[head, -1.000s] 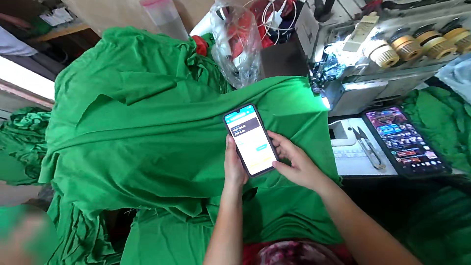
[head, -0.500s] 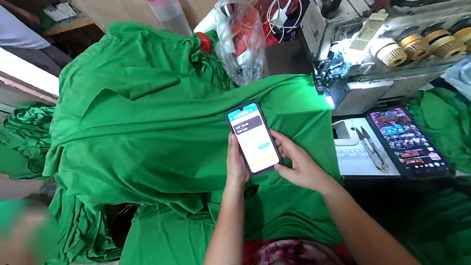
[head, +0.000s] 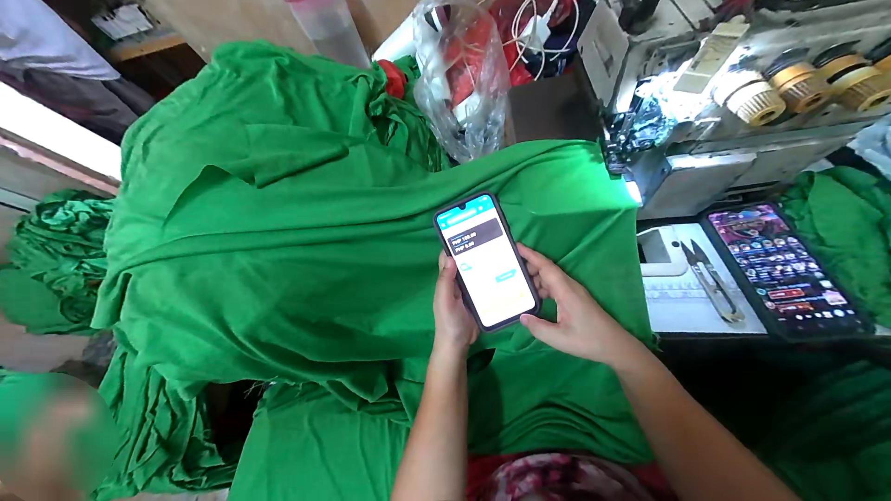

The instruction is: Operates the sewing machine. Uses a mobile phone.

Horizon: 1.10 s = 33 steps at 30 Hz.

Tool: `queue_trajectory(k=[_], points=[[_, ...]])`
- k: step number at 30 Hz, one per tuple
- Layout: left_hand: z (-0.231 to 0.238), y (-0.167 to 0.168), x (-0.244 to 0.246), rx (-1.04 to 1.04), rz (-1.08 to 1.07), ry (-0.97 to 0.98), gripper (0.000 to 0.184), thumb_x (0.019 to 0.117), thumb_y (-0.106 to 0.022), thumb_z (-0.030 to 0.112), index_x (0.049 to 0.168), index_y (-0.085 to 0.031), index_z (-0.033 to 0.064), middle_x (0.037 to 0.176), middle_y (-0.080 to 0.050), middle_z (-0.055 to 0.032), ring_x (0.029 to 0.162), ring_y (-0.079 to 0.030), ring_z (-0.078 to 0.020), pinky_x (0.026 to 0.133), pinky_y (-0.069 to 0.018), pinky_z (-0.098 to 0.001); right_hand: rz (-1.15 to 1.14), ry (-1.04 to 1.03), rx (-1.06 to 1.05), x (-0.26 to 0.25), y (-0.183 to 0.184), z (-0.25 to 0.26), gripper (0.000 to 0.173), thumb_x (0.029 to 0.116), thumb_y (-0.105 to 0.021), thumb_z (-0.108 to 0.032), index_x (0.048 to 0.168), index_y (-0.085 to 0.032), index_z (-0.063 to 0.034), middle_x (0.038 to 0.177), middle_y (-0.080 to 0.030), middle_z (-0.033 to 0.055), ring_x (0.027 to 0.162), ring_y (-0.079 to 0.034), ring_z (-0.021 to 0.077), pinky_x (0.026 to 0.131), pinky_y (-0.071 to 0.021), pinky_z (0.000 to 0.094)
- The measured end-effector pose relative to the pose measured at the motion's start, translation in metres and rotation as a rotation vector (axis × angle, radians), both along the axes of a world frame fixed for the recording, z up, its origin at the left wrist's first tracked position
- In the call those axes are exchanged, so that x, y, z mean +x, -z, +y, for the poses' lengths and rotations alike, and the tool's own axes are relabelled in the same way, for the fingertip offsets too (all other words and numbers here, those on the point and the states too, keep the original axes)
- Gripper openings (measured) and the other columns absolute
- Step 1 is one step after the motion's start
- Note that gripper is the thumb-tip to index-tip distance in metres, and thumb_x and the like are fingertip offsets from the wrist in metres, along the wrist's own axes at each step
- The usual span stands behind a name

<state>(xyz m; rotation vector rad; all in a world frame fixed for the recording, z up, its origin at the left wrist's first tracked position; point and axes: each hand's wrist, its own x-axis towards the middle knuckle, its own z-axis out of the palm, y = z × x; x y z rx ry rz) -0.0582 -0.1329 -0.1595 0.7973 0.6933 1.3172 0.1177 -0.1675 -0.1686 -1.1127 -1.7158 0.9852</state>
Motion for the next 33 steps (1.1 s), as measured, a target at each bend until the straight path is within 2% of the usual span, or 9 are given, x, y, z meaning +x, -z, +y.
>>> queue_trajectory(k=[4, 8, 13, 16, 22, 31, 33], points=[[0.0007, 0.0026, -0.0012, 0.044, -0.043, 0.014, 0.04, 0.1041, -0.032, 0.036, 0.137, -0.047, 0.0192, 0.113, -0.072, -0.0011, 0.103, -0.071, -0.0134, 0.09, -0.0601, -0.036, -0.009, 0.0, -0.002, -0.0002, -0.0005, -0.0003, 0.089, 0.0809, -0.066, -0.013, 0.16, -0.027, -0.0015, 0.135, -0.059, 0.0161, 0.114, -0.065, 0.0113, 0.097, -0.0547, 0.0247], [0.0002, 0.0042, -0.0016, 0.065, -0.053, 0.022, 0.038, 0.0998, -0.035, 0.029, 0.135, -0.046, 0.021, 0.112, -0.073, -0.0002, 0.102, -0.072, -0.0129, 0.088, -0.0604, -0.0349, -0.016, -0.002, 0.003, -0.0006, -0.0008, -0.0009, 0.091, 0.081, -0.068, -0.015, 0.16, -0.026, -0.0012, 0.136, -0.059, 0.0165, 0.115, -0.064, 0.0116, 0.097, -0.0545, 0.0253], [-0.0008, 0.003, -0.0021, -0.001, -0.025, 0.03, 0.059, 0.083, -0.044, 0.013, 0.141, -0.038, 0.0203, 0.11, -0.071, -0.0007, 0.097, -0.072, -0.0131, 0.084, -0.0613, -0.0354, -0.022, -0.004, 0.005, 0.0, -0.0013, -0.001, 0.09, 0.0805, -0.066, -0.012, 0.16, -0.026, -0.0019, 0.137, -0.059, 0.017, 0.116, -0.065, 0.013, 0.098, -0.0547, 0.0269], [-0.0013, 0.0017, -0.0025, -0.014, 0.012, 0.029, 0.068, 0.0783, -0.045, 0.008, 0.144, -0.034, 0.0179, 0.11, -0.07, -0.0016, 0.095, -0.072, -0.0128, 0.083, -0.0617, -0.0353, -0.023, -0.005, 0.034, 0.0003, 0.0006, -0.0005, 0.091, 0.0814, -0.069, -0.016, 0.16, -0.025, -0.0004, 0.137, -0.058, 0.0188, 0.115, -0.065, 0.0137, 0.097, -0.055, 0.0277], [-0.0013, 0.0012, -0.0023, -0.007, -0.015, 0.031, 0.067, 0.0785, -0.043, 0.008, 0.144, -0.034, 0.0182, 0.11, -0.07, -0.001, 0.096, -0.072, -0.0121, 0.083, -0.0614, -0.0339, -0.013, 0.023, 0.02, -0.0022, 0.0009, -0.0003, 0.095, 0.0823, -0.076, -0.027, 0.16, -0.027, -0.002, 0.136, -0.059, 0.0171, 0.114, -0.064, 0.012, 0.097, -0.0543, 0.0254], [-0.0009, 0.0054, -0.0039, 0.036, -0.063, 0.055, 0.064, 0.0814, -0.042, 0.01, 0.144, -0.035, 0.0201, 0.114, -0.069, -0.0004, 0.099, -0.071, -0.0123, 0.085, -0.0607, -0.035, -0.016, 0.045, 0.02, -0.0032, 0.0018, -0.001, 0.097, 0.0821, -0.079, -0.031, 0.16, -0.029, -0.0029, 0.137, -0.059, 0.016, 0.114, -0.064, 0.0113, 0.096, -0.0548, 0.0253], [-0.0007, 0.006, -0.0044, 0.042, -0.081, 0.064, 0.065, 0.0795, -0.043, 0.009, 0.143, -0.037, 0.0198, 0.114, -0.07, -0.0007, 0.099, -0.071, -0.0128, 0.085, -0.0608, -0.0352, -0.018, 0.045, 0.02, -0.0033, 0.002, -0.0009, 0.097, 0.0818, -0.079, -0.032, 0.16, -0.029, -0.0029, 0.138, -0.059, 0.0158, 0.114, -0.064, 0.0113, 0.096, -0.0546, 0.0252]])
